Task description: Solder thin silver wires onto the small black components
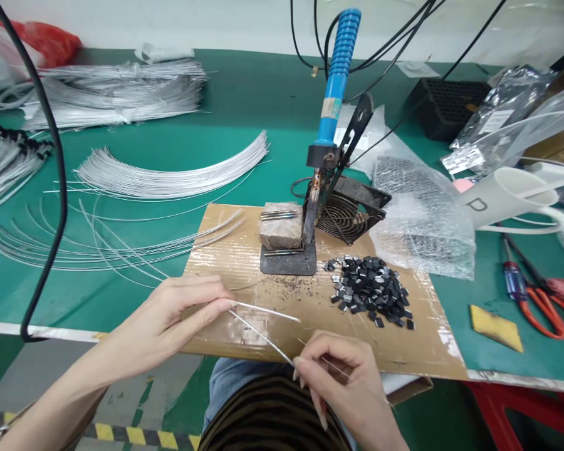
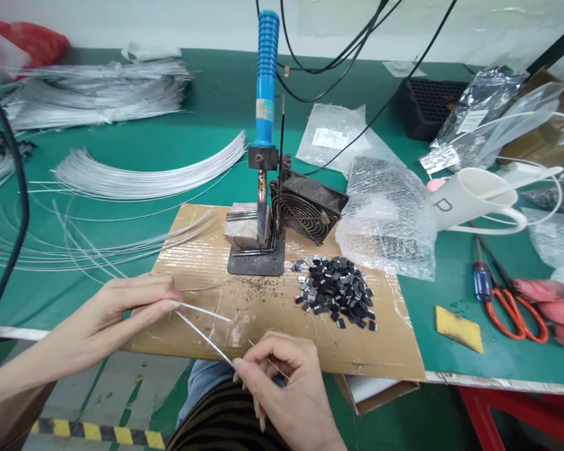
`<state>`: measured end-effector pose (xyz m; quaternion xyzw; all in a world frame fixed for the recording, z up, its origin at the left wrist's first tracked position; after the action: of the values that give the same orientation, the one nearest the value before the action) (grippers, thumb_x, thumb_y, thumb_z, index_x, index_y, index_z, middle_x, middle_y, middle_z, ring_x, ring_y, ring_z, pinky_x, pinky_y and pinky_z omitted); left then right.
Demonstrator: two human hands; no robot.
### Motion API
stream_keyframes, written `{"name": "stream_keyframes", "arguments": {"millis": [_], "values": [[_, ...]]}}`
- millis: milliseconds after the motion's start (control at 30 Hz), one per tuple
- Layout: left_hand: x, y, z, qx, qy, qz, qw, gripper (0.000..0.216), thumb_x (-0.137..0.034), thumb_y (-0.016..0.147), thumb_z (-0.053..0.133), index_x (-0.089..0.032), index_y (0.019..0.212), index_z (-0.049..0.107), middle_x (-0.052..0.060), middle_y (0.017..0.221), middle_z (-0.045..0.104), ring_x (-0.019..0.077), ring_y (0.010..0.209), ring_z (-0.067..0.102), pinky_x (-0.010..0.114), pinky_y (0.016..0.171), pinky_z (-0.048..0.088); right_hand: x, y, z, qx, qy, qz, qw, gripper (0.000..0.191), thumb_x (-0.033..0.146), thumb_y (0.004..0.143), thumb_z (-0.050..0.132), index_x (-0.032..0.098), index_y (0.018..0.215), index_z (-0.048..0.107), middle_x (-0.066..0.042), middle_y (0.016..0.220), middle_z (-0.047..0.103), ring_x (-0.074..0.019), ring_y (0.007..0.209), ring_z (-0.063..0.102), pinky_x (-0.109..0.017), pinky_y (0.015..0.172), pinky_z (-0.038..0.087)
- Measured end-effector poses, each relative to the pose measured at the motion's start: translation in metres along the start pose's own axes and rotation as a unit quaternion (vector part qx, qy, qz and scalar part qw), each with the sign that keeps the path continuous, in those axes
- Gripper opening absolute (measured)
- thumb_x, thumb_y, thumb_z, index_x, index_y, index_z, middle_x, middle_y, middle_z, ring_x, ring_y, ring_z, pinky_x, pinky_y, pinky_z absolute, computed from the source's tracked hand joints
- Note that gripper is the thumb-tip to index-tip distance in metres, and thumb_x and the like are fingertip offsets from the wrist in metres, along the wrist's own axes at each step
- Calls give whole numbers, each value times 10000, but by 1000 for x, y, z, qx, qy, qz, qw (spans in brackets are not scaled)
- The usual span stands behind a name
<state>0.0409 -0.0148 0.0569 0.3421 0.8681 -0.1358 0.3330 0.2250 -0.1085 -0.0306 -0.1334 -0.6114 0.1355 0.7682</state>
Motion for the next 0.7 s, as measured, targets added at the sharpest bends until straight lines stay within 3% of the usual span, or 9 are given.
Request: {"name": "stream_keyframes", "arguments": {"millis": [233,400,533,700], "values": [[-6,0,1,-10,39,26,999,309,-191,1088,497,-201,784,545,-40,685,522,120,647,503,270,626,382,-7,0,2,10,-18,10,1000,291,403,872,781,154,724,766,-13,677,647,-89,458,553,-197,422,424],[-8,-3,0,-24,59,34,997,262,-175,1084,499,-199,841,594,-31,696,550,133,664,506,287,635,381,-11,0,9,33,-64,11,997,265,362,845,826,158,686,770,-3,612,639,-76,454,529,-179,413,393],[-15,-3,-3,-50,91,57,993,214,-176,1073,508,-202,932,667,-13,715,643,153,654,556,310,647,416,-10,1,0,-16,11,26,999,345,428,851,830,157,655,746,3,623,633,-72,402,527,-187,376,399],[-24,-6,-6,-107,170,107,974,194,-139,1040,541,-217,1138,689,34,870,776,172,703,683,316,667,496,-1,6,-14,-92,64,-14,994,300,424,828,860,170,708,754,32,531,594,-88,381,522,-206,393,461]]}}
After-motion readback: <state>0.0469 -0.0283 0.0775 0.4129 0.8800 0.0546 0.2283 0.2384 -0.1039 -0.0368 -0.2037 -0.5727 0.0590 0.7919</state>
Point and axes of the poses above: each hand's wrist, its own y-axis towards the middle knuckle, its own z-axis out of the palm, x = y × z, the point moved 10 cm from there along y, towards the middle knuckle
